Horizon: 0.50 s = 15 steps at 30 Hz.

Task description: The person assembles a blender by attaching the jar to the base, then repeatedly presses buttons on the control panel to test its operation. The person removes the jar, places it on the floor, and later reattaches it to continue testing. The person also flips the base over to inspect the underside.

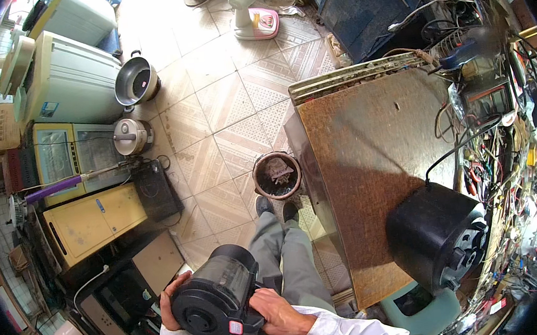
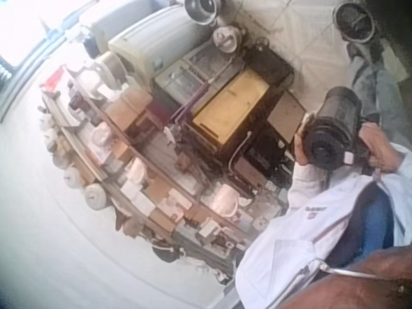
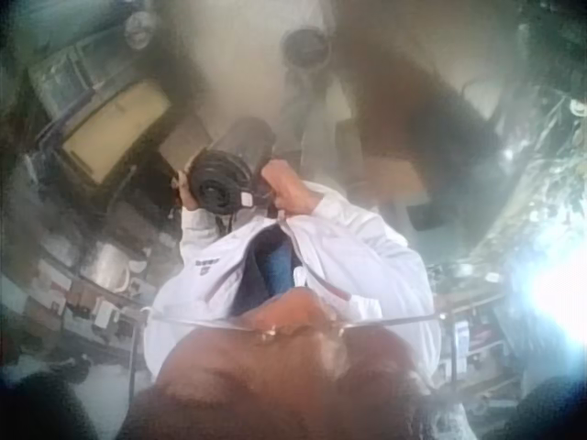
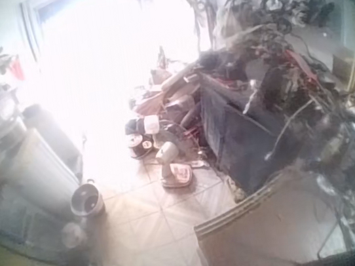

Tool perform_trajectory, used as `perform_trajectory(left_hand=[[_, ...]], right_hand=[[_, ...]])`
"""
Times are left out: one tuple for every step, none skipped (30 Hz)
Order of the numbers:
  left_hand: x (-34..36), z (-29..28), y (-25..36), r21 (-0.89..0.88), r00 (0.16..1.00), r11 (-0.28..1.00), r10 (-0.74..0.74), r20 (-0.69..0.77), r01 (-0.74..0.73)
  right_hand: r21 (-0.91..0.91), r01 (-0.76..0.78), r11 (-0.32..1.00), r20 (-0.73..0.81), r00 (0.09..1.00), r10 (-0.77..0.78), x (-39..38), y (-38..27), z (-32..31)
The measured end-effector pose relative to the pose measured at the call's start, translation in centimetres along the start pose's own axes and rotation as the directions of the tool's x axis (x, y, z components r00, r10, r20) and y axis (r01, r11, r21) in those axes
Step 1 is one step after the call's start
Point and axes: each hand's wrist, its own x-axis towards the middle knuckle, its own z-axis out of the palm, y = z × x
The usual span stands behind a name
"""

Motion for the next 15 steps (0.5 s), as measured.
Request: perform_trajectory(left_hand=[[0.1, 0.0, 0.1, -0.001, 1.0, 1.0, -0.006, 0.004, 0.006], [0.2, 0.2, 0.3, -0.003, 1.0, 1.0, -0.013, 0.007, 0.013], [0.3, 0.4, 0.5, -0.006, 1.0, 1.0, -0.022, 0.008, 0.022], [0.3, 0.5, 0.6, -0.011, 1.0, 1.0, -0.027, 0.015, 0.027], [0.4, 0.6, 0.8, -0.015, 0.999, 0.999, -0.032, 0.022, 0.033], [0.5, 0.7, 1.0, -0.018, 0.999, 0.999, -0.036, 0.031, 0.037], [0.5, 0.7, 1.0, -0.018, 0.999, 0.999, -0.034, 0.029, 0.035], [0.6, 0.7, 1.0, -0.018, 0.999, 0.999, -0.032, 0.028, 0.032], [0.7, 0.6, 1.0, -0.02, 0.999, 0.999, -0.029, 0.029, 0.03], [0.7, 0.5, 0.9, -0.029, 0.999, 1.0, -0.004, 0.038, 0.005], [0.8, 0.4, 0.8, -0.037, 0.999, 0.999, 0.022, 0.049, -0.02], [1.2, 0.4, 0.7, -0.045, 0.996, 0.998, 0.044, 0.074, -0.041], [1.3, 0.8, 1.3, 0.003, 0.996, 0.999, 0.049, 0.08, -0.05], [1.6, 0.8, 2.0, 0.052, 0.994, 0.997, 0.055, 0.091, -0.06], [1.8, -0.3, 1.0, 0.04, 0.994, 0.996, 0.074, 0.084, -0.078]], right_hand=[[-0.001, 0.004, 1.0, -0.009, 1.0, -0.004, 0.1, 0.0, -0.1], [-0.002, 0.008, 1.0, -0.017, 1.0, -0.008, 0.1, 0.0, -0.1], [-0.002, 0.01, 1.0, -0.022, 1.0, -0.01, 0.2, 0.0, -0.1], [0.003, 0.01, 1.0, -0.017, 1.0, -0.01, 0.2, 0.1, -0.2], [0.008, 0.01, 1.0, -0.012, 1.0, -0.01, 0.2, 0.1, -0.2], [0.012, 0.011, 1.0, -0.011, 1.0, -0.011, 0.3, 0.1, -0.2], [0.013, 0.008, 1.0, -0.011, 1.0, -0.008, 0.4, 0.1, -0.2], [0.013, 0.005, 1.0, -0.013, 1.0, -0.004, 0.5, 0.0, -0.2], [0.011, 0.0, 1.0, -0.016, 1.0, 0.0, 0.5, -0.2, -0.2], [0.005, -0.002, 1.0, -0.023, 1.0, 0.002, 0.6, -0.2, -0.2], [-0.002, -0.005, 1.0, -0.034, 0.999, 0.005, 0.7, -0.2, -0.1], [-0.011, -0.013, 1.0, -0.057, 0.998, 0.013, 0.7, -0.2, 0.0], [-0.002, 0.005, 1.0, -0.056, 0.998, -0.005, 0.6, -0.5, -0.3], [0.006, 0.023, 1.0, -0.058, 0.998, -0.022, 0.9, -0.8, -0.3], [0.003, 0.031, 1.0, -0.06, 0.998, -0.031, 0.8, -1.2, -0.6]])
